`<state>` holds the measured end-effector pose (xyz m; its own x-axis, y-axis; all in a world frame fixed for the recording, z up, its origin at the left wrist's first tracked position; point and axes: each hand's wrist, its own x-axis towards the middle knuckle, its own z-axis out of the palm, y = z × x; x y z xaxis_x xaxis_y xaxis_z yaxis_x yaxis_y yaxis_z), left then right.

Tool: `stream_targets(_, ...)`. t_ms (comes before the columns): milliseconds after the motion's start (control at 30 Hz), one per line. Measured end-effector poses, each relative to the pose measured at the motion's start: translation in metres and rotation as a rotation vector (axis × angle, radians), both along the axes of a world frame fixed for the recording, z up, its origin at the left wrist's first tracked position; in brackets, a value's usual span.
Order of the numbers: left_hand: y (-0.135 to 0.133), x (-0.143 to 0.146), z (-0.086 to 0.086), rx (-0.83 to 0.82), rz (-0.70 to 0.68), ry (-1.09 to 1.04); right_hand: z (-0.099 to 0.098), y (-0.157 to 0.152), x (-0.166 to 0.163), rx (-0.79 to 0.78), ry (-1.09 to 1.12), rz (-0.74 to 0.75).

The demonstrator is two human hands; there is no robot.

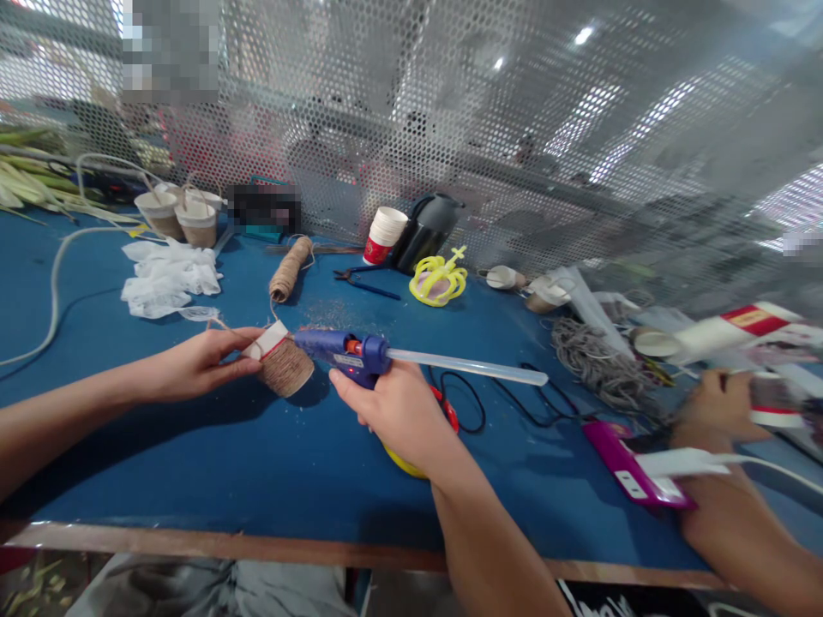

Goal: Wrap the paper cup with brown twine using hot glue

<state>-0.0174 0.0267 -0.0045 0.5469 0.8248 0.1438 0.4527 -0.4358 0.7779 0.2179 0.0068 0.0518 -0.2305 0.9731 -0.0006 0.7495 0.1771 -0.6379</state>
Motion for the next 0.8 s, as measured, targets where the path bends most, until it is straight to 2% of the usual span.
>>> stream_targets(100, 0.0002, 0.001, 0.0023, 0.014, -0.024, 0.104, 0.0015, -0.0009, -0.0001, 0.001, 0.014, 0.023)
stream_targets(467, -0.0004, 0.0023, 0.0047, -0.01, -0.029, 0.086, 0.0018, 0.0003, 0.0005, -0.052, 0.038, 0.009)
stream_targets(800, 0.0, 0.0011, 0.0035, 0.045, -0.033, 0.117, 0.0028, -0.0009, -0.0006, -0.055, 0.025, 0.016)
